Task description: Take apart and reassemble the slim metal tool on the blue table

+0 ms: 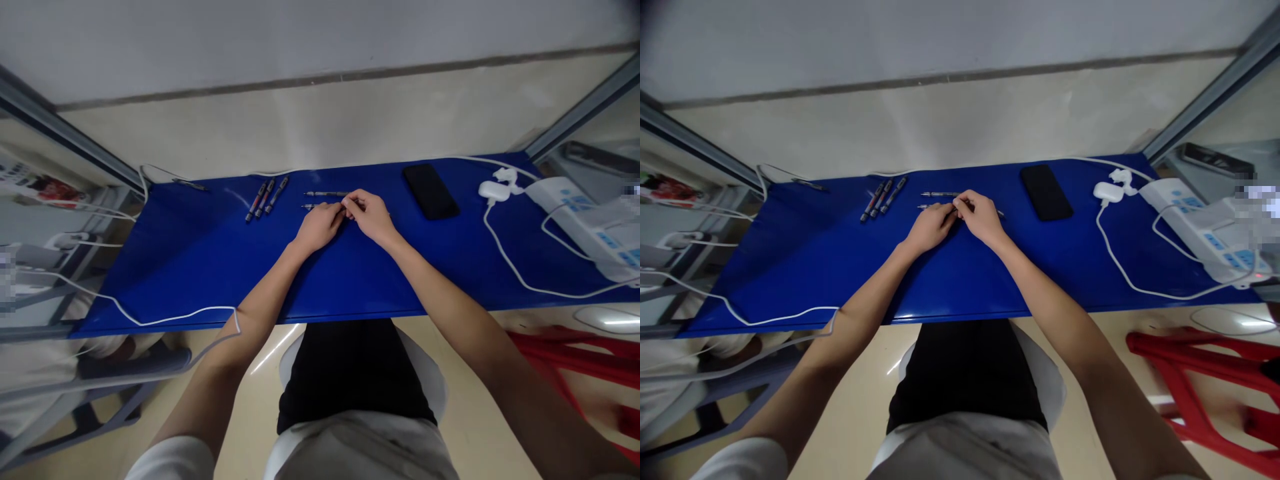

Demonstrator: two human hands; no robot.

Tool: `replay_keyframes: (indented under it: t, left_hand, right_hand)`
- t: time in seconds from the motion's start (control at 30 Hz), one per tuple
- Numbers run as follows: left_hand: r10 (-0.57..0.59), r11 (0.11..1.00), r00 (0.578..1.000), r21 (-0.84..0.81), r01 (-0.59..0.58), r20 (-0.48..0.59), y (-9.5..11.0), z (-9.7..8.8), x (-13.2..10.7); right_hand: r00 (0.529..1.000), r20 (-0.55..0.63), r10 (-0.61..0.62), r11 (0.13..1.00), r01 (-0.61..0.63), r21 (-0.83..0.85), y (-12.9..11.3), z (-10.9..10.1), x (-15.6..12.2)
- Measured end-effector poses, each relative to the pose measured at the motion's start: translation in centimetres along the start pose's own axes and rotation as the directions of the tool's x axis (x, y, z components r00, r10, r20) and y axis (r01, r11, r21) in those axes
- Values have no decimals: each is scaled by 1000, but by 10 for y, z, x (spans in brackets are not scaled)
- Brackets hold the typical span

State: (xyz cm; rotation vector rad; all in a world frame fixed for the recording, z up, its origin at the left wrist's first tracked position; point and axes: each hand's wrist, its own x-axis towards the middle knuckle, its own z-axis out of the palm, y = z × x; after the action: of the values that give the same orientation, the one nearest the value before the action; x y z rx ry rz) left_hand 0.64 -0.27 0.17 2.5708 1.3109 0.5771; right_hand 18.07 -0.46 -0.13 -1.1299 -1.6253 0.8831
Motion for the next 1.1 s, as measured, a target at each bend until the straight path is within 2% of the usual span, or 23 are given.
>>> replay_keyframes:
  t: [1.1]
  left_hand:
    - [-22,1000,1000,8,22,16,1,0,1]
  right_hand:
    - [1000,-4,-4,1000,4,-27,4,0,0]
